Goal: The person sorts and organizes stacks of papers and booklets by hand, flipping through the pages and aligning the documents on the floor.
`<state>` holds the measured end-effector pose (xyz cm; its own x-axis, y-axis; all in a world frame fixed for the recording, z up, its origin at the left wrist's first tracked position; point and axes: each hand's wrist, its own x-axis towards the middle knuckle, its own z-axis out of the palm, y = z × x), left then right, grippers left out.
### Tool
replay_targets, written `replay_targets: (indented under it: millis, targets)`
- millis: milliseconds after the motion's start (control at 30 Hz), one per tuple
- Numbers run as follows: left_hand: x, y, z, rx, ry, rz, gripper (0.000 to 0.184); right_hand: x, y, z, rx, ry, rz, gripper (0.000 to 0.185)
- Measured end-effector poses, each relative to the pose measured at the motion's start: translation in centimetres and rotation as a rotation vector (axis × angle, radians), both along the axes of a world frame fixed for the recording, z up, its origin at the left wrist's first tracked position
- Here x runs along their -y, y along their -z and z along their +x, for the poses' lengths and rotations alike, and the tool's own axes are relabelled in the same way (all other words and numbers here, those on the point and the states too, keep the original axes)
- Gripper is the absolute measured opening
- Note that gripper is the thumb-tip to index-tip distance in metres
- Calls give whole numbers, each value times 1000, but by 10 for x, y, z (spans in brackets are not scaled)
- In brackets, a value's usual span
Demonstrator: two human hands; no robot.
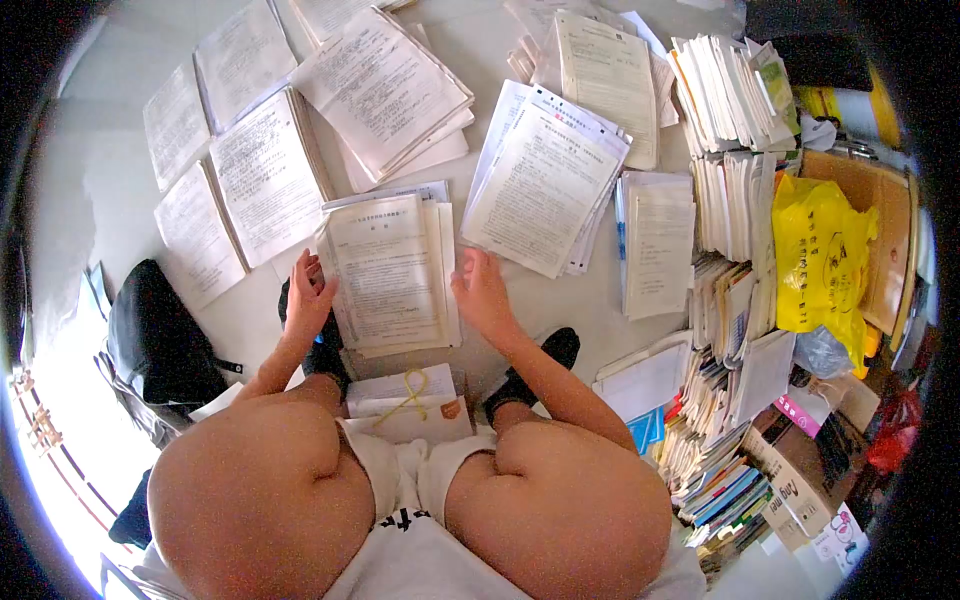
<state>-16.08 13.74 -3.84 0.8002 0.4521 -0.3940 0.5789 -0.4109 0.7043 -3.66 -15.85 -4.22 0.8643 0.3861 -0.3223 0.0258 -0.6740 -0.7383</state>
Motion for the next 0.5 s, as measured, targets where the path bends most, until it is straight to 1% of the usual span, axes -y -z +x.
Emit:
replay_targets:
  millis: [33, 167, 233, 267, 333, 367, 433, 467, 500]
  targets:
    - [1, 10, 2, -11, -19, -42, 76, 1, 4, -2, -131, 98, 97, 37]
    - [3, 33, 13, -74, -71, -138, 73, -3, 17, 1, -154, 49, 126, 40]
    - [3, 27, 21, -138, -176, -249, 64, -4, 18, 3, -192, 85, 95, 39]
    - [5, 22, 22, -139, -175, -252, 64, -3, 18, 3, -193, 86, 93, 39]
    - [9, -5, 31, -306, -167, -559, 54, -3, 20, 2, -231, 132, 153, 39]
    - [11, -13, 31, -309, -163, -560, 54, -3, 20, 0, -232, 137, 152, 39]
    - [20, -24, 29, -289, -146, -750, 38, -4, 16, -1, -414, 234, 268, 41]
    - [26, -24, 25, -286, -134, -755, 38, -3, 18, -2, -405, 243, 264, 41]
    - [32, -22, 21, -187, -236, -936, 41, -1, 23, -5, -292, 129, 184, 48]
